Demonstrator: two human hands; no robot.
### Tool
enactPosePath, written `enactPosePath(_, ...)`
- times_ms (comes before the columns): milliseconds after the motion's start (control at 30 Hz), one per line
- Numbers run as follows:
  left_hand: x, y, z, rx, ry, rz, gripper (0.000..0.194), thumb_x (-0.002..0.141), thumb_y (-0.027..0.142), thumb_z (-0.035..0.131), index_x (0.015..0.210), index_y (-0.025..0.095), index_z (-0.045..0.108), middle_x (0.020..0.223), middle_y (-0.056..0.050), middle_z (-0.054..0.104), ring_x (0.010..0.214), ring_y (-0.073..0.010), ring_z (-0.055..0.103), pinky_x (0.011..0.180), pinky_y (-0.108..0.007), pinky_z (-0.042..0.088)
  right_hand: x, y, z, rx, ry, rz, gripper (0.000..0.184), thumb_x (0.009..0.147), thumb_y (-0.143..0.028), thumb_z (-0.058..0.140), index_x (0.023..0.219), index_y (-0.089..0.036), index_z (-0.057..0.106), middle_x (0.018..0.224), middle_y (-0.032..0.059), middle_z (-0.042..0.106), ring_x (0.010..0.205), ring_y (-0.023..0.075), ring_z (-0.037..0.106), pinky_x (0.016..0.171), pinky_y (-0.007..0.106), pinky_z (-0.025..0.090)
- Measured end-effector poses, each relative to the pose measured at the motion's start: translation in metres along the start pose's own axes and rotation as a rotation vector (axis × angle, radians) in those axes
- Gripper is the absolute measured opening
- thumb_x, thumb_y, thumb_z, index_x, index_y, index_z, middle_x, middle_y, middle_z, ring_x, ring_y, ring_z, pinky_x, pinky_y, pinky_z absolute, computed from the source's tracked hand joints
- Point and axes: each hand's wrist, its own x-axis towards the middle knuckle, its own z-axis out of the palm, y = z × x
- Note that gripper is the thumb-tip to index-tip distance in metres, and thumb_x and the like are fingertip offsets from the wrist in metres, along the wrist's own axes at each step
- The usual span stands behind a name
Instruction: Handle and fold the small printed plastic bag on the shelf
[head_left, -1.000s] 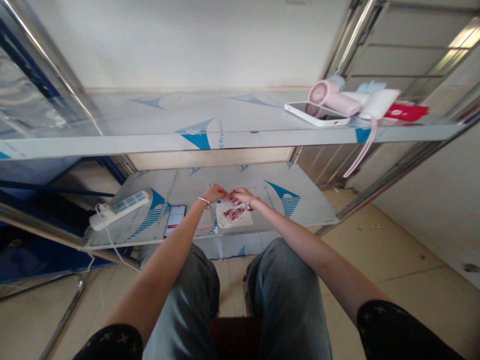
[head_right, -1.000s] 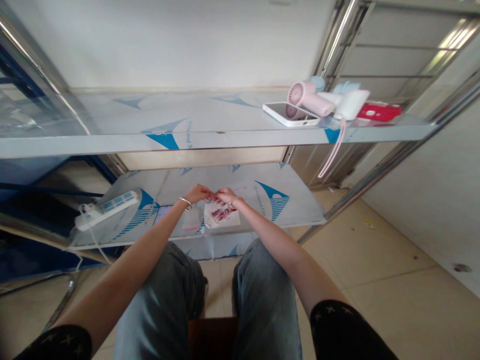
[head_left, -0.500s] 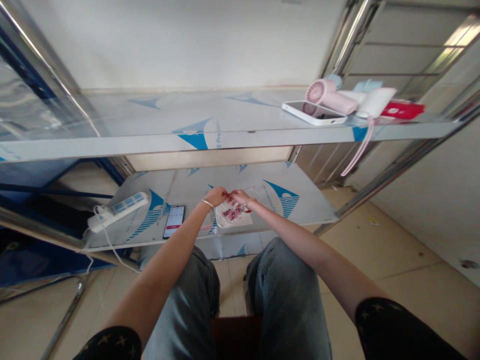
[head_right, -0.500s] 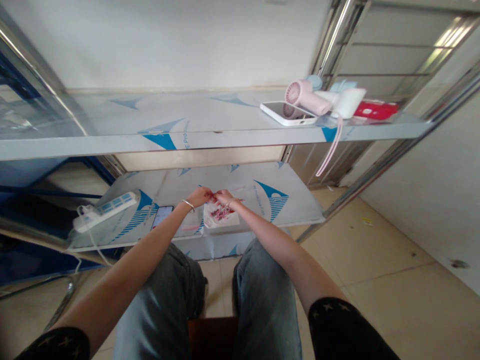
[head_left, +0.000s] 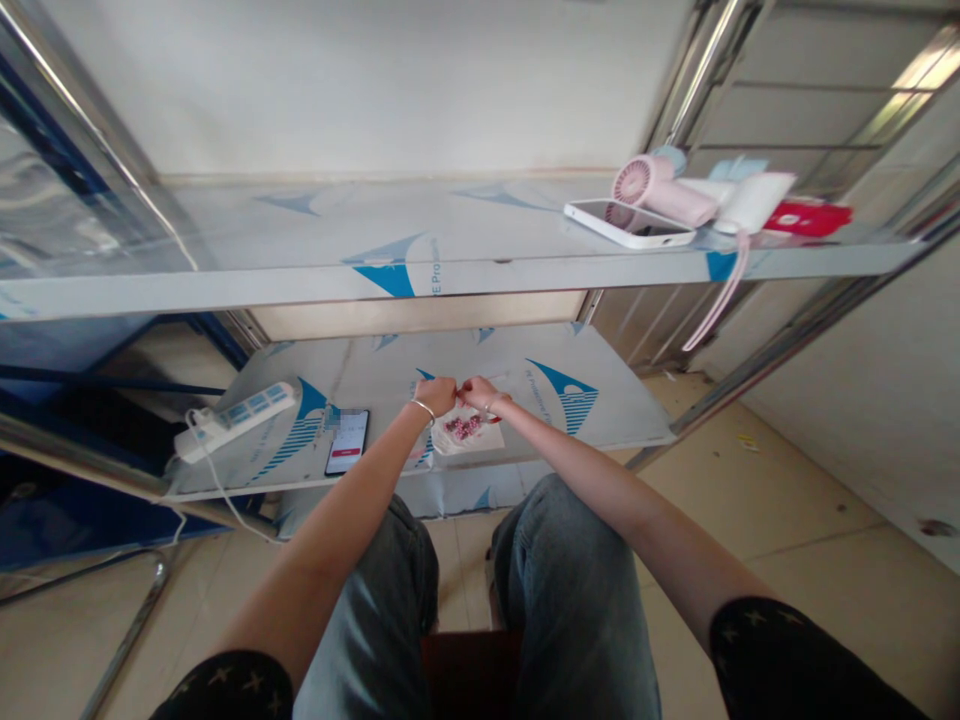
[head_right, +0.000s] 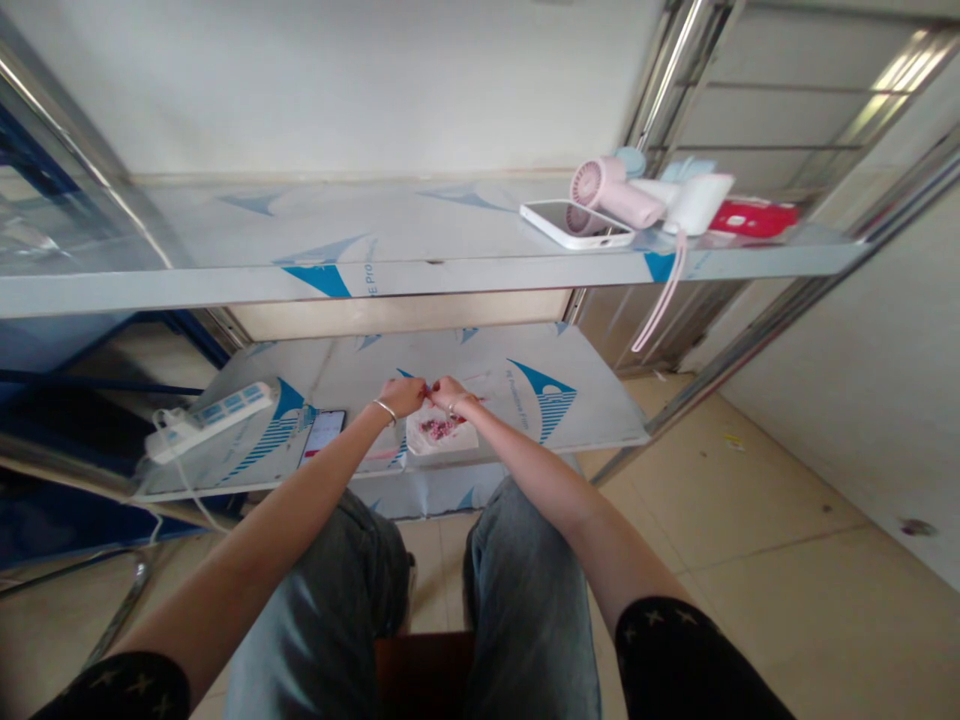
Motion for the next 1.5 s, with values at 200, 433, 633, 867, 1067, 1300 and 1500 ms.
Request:
enactPosePath(200, 0.000, 0.003, 0.000, 0.045, 0.011, -0.029, 0.034, 0.087, 0.028, 0.044, 0.112, 0.012, 0.062, 0.107, -0.019, 0.066, 0.103, -0.0310, 0.061, 0.087, -0.042, 0.045, -0.016, -0.014, -0.009, -0.140, 0.016, -0.031, 0.031, 0.085, -0.034, 0.051, 0.080, -0.009, 0.070, 0.071, 0.0099, 0.067, 0.057, 0.0127, 0.056, 0.051, 0.020, 0.033)
enactPosePath(433, 0.000, 0.003, 0.000, 0.095, 0.029, -0.056, 0.032, 0.088, 0.022, 0.042, 0.111, 0.011, 0.060, 0.105, -0.018, 0.066, 0.103, -0.0280, 0.062, 0.084, -0.038, 0.048, -0.030, -0.027, -0.013, -0.285, 0.027, 0.047, 0.037, 0.084, -0.038, 0.050, 0.096, -0.010, 0.071, 0.087, 0.0141, 0.070, 0.076, 0.0186, 0.065, 0.056, 0.021, 0.038)
enactPosePath(633, 0.002, -0.013, 0.002, 0.074, 0.043, -0.132, 0.034, 0.091, 0.026, 0.036, 0.111, 0.013, 0.061, 0.107, -0.016, 0.066, 0.102, -0.0265, 0.062, 0.081, -0.036, 0.049, -0.027, -0.022, -0.007, -0.362, 0.082, 0.076, 0.033, 0.081, -0.040, 0.053, 0.092, -0.016, 0.072, 0.094, 0.0118, 0.070, 0.086, 0.0206, 0.066, 0.062, 0.021, 0.041)
enactPosePath(867, -0.002, -0.015, -0.005, -0.021, 0.005, -0.161, 0.031, 0.087, 0.027, 0.043, 0.102, 0.019, 0.068, 0.110, -0.011, 0.066, 0.101, -0.0234, 0.063, 0.081, -0.032, 0.050, -0.026, -0.015, -0.006, -0.384, 0.269, -0.011, 0.025, 0.081, -0.030, 0.056, 0.101, -0.021, 0.066, 0.099, 0.0039, 0.068, 0.086, 0.0160, 0.062, 0.067, 0.021, 0.041)
enactPosePath(1067, -0.001, -0.009, -0.005, -0.062, 0.063, -0.156, 0.038, 0.089, 0.036, 0.040, 0.102, 0.017, 0.069, 0.105, -0.015, 0.067, 0.098, -0.0250, 0.064, 0.080, -0.034, 0.051, -0.031, -0.022, 0.000, -0.416, 0.293, -0.156, 0.026, 0.086, -0.023, 0.049, 0.102, -0.025, 0.070, 0.108, 0.0044, 0.062, 0.088, 0.0146, 0.060, 0.068, 0.020, 0.040)
enactPosePath(1300, -0.002, -0.006, -0.007, -0.118, 0.081, -0.108, 0.038, 0.088, 0.041, 0.040, 0.100, 0.019, 0.069, 0.101, -0.011, 0.069, 0.096, -0.0237, 0.064, 0.078, -0.032, 0.051, -0.021, -0.009, 0.005, -0.365, 0.265, -0.070, 0.032, 0.087, -0.042, 0.052, 0.111, -0.028, 0.069, 0.109, 0.0055, 0.064, 0.093, 0.0171, 0.061, 0.071, 0.021, 0.043)
enactPosePath(1500, 0.002, -0.010, -0.002, -0.131, 0.076, -0.033, 0.032, 0.089, 0.031, 0.040, 0.098, 0.018, 0.068, 0.100, -0.010, 0.069, 0.096, -0.0222, 0.064, 0.079, -0.030, 0.050, -0.024, -0.005, 0.003, -0.385, 0.181, -0.085, 0.040, 0.083, -0.039, 0.060, 0.121, -0.028, 0.063, 0.111, 0.0068, 0.065, 0.096, 0.0228, 0.063, 0.074, 0.026, 0.045)
